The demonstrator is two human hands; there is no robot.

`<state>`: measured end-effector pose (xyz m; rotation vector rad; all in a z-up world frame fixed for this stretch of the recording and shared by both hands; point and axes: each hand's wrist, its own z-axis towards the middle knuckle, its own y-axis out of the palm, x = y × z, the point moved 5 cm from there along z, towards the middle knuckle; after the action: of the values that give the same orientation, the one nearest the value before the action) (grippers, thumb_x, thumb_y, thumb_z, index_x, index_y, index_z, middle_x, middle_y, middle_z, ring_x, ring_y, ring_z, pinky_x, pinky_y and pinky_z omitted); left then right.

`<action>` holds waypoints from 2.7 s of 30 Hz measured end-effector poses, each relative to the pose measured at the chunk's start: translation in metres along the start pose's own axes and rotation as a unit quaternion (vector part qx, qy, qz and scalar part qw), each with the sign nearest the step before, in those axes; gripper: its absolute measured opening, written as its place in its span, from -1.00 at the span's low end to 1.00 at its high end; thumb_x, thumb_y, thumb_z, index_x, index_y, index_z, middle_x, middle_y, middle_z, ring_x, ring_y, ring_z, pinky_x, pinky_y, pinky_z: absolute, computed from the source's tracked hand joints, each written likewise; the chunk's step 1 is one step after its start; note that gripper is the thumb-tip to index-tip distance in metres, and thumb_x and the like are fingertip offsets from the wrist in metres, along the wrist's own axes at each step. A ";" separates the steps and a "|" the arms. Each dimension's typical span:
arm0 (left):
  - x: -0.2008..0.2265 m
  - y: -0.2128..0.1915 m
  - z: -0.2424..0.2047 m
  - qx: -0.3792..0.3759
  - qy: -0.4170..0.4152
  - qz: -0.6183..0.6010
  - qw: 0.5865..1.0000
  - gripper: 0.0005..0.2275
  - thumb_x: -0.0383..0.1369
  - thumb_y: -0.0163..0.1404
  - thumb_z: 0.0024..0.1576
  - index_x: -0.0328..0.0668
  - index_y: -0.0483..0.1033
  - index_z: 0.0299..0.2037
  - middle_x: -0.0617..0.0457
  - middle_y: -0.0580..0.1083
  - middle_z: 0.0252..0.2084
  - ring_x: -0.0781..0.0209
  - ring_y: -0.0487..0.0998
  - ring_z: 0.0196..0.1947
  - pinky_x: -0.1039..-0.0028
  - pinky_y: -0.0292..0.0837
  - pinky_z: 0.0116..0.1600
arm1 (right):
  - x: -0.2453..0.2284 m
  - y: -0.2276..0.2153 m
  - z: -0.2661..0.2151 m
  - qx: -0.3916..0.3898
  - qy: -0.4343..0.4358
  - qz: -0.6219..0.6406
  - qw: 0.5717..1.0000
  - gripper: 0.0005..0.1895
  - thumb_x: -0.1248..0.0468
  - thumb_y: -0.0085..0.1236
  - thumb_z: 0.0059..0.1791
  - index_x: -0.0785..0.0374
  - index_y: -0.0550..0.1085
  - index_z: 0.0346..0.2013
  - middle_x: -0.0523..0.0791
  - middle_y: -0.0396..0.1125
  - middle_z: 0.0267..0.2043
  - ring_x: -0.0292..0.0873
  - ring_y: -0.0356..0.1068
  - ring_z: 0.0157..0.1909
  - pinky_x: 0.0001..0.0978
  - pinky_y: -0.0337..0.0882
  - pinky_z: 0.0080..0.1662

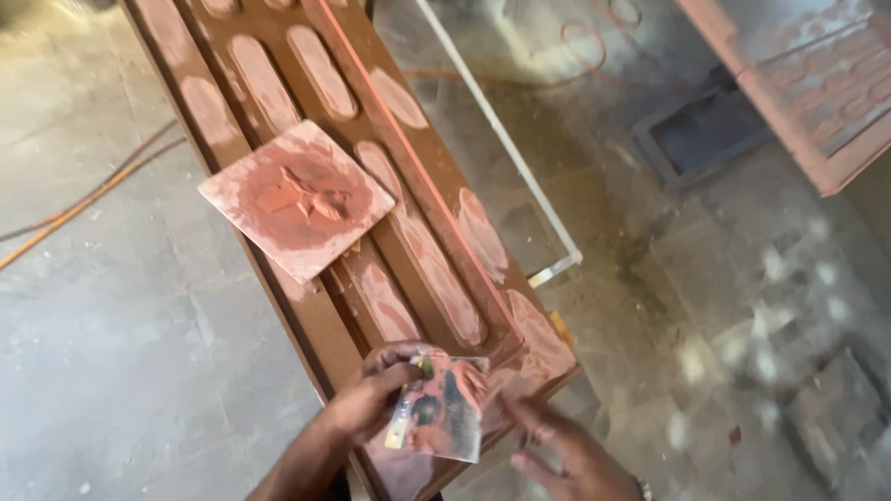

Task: The person applies a pinkish filler paste to a wooden door panel using a putty knife and a small square trowel. They spread the filler into recessed areas and smooth the surface repeatedly across the panel.

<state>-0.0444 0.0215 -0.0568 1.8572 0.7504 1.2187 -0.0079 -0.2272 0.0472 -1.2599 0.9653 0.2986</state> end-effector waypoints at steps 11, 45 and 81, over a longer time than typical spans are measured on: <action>0.058 -0.039 0.053 0.162 0.067 0.139 0.975 -0.71 -0.45 0.00 0.16 -0.31 0.53 0.09 0.02 0.54 -0.31 0.35 0.50 -0.44 0.51 0.52 -0.32 | 0.122 -0.042 0.091 -0.137 0.177 -0.204 0.953 -0.48 0.20 0.14 0.03 -0.06 0.33 0.30 -0.10 0.48 -0.07 -0.06 0.48 0.02 -0.22 0.46 0.11; 0.053 -0.134 0.011 0.177 -0.125 0.253 0.943 -0.72 -0.35 -0.10 0.21 -0.30 0.50 0.04 0.04 0.53 -0.35 0.27 0.55 -0.48 0.48 0.51 -0.40 | 0.228 0.096 0.024 0.039 0.492 -0.024 0.869 -0.45 0.11 0.11 0.02 -0.01 0.39 0.33 -0.02 0.47 0.04 -0.04 0.46 0.02 -0.19 0.47 0.05; 0.031 -0.102 0.087 0.063 -0.161 0.077 0.982 -0.72 -0.48 -0.06 0.13 -0.36 0.51 0.04 -0.12 0.57 -0.25 0.14 0.63 -0.34 0.32 0.65 -0.18 | 0.104 0.036 0.114 0.038 0.061 0.438 0.896 -0.32 0.19 -0.11 0.20 -0.02 -0.09 0.58 -0.03 0.47 -0.05 -0.39 0.43 -0.44 -0.47 0.55 -0.40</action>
<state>0.0418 0.0749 -0.1500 2.1830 0.5216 0.9460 0.0807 -0.1451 -0.0555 -0.7043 1.6089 0.8775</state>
